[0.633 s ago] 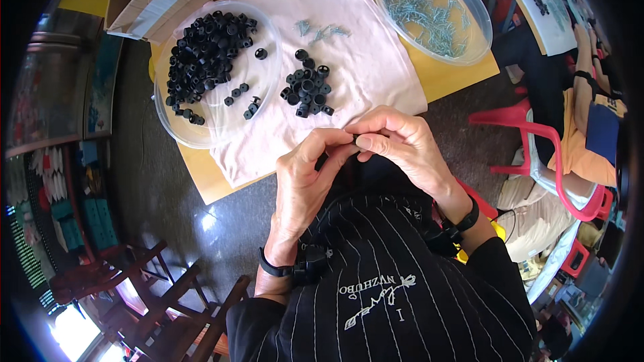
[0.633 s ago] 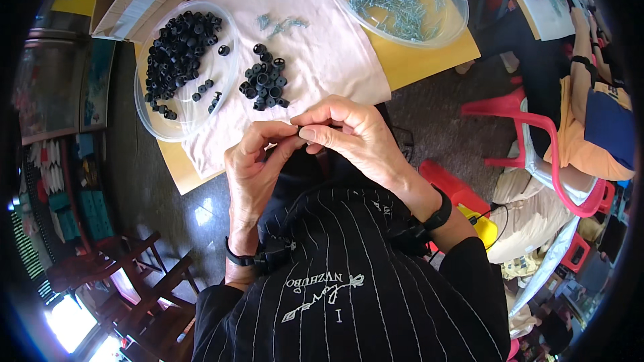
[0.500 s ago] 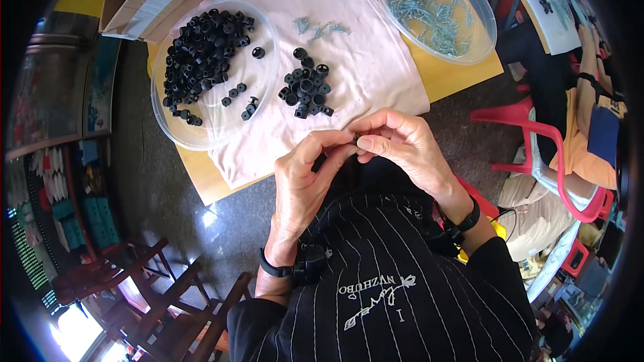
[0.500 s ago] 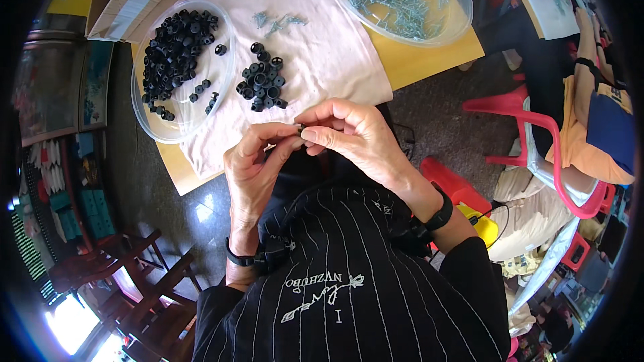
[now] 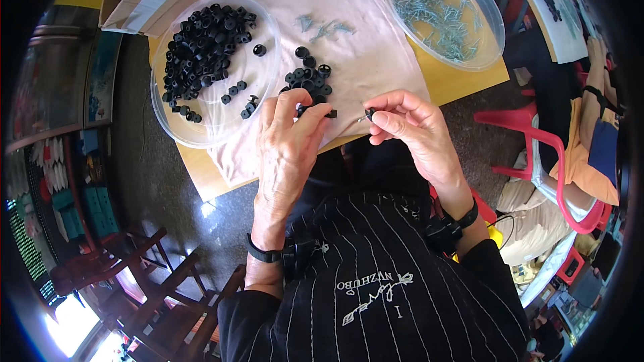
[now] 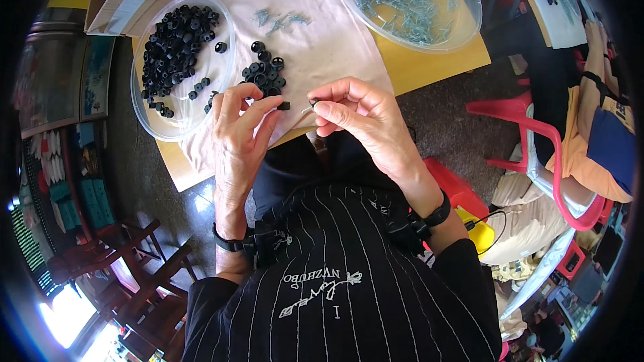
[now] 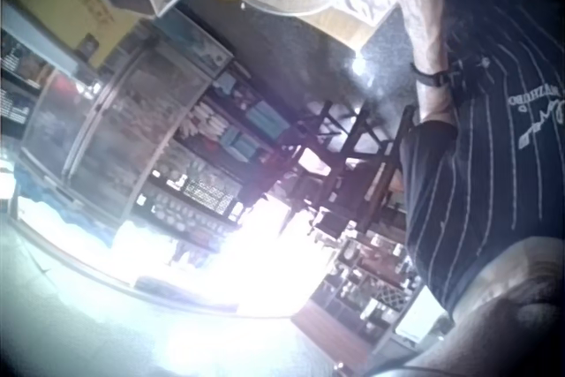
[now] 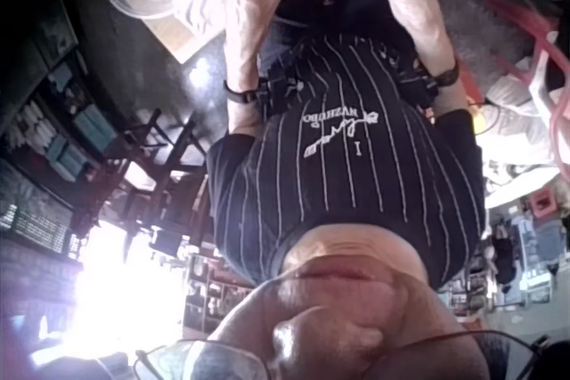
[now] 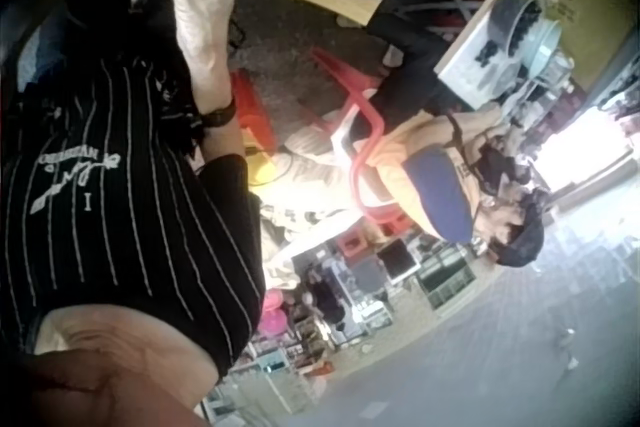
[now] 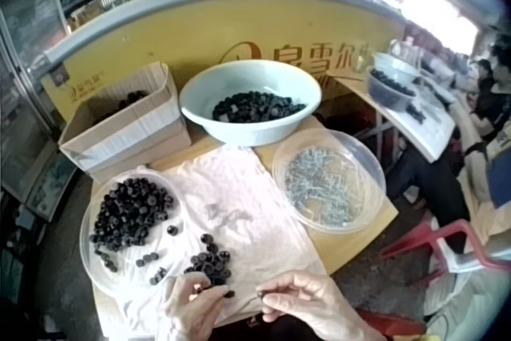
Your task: Assembling small blue plastic inserts into black plastic housings.
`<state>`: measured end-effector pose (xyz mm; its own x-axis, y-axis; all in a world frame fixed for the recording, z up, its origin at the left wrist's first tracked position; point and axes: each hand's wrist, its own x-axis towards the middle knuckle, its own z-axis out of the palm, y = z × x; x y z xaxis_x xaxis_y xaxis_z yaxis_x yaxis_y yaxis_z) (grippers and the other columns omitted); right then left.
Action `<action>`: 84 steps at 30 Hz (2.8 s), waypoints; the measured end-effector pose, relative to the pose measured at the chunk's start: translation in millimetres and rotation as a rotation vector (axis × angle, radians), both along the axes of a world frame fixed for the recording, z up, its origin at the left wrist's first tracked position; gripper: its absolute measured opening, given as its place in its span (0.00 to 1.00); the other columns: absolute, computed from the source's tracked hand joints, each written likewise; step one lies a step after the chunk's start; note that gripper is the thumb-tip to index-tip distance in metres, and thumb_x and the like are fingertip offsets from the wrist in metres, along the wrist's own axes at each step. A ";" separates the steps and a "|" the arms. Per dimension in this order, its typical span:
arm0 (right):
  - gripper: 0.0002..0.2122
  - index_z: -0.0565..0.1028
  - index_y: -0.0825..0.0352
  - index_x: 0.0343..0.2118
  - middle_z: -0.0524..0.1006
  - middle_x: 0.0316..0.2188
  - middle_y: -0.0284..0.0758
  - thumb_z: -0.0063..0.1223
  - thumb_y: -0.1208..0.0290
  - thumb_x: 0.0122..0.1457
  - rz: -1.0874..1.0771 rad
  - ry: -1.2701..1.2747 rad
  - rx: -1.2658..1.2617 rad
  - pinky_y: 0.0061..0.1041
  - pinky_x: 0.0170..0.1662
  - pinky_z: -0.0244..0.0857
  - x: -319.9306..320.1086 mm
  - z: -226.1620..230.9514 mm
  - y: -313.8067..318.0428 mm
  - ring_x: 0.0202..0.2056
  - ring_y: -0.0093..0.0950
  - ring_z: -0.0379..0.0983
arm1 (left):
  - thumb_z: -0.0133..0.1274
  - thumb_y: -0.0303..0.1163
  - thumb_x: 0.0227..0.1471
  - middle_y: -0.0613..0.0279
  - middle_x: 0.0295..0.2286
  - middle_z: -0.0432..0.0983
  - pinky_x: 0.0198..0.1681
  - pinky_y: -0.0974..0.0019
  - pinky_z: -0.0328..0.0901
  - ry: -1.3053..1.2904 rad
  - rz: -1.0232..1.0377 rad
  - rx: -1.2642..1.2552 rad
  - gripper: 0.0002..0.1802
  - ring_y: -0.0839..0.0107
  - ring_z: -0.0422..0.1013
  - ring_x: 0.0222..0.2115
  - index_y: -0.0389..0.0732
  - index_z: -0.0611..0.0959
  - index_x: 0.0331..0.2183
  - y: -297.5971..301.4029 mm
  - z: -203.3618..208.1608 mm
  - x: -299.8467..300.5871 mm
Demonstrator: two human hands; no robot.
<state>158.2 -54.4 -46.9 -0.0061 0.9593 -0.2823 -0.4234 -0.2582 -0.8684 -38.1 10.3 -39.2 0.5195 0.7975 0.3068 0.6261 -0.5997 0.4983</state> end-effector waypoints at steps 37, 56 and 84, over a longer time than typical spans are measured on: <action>0.09 0.73 0.73 0.42 0.77 0.32 0.37 0.52 0.80 0.59 -0.165 -0.189 0.520 0.17 0.37 0.71 -33.2 56.0 -9.2 0.34 0.22 0.77 | 0.53 0.25 0.55 0.54 0.36 0.77 0.38 0.68 0.69 -1.517 -0.254 -0.972 0.13 0.70 0.74 0.32 0.33 0.76 0.43 -36.0 0.8 17.3; 0.10 0.75 0.73 0.41 0.78 0.37 0.40 0.55 0.83 0.55 -0.187 -0.682 0.627 0.20 0.40 0.73 -27.7 51.0 -6.6 0.37 0.26 0.77 | 0.56 0.19 0.50 0.56 0.36 0.77 0.41 0.65 0.73 -1.442 -0.175 -0.858 0.14 0.70 0.75 0.33 0.33 0.76 0.42 -33.3 -2.7 19.4; 0.07 0.75 0.73 0.39 0.76 0.35 0.38 0.52 0.81 0.57 -0.153 -0.373 0.495 0.19 0.38 0.72 -29.5 37.4 0.8 0.33 0.23 0.77 | 0.55 0.16 0.50 0.52 0.36 0.77 0.42 0.65 0.73 -1.229 -0.173 -0.829 0.13 0.66 0.76 0.35 0.30 0.78 0.40 -26.3 -1.5 11.8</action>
<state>128.7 -53.6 -9.5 0.1545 0.9589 0.2381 -0.0703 0.2510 -0.9654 -26.3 -16.0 -40.7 0.3829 0.9168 0.1133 -0.4749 0.0902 0.8754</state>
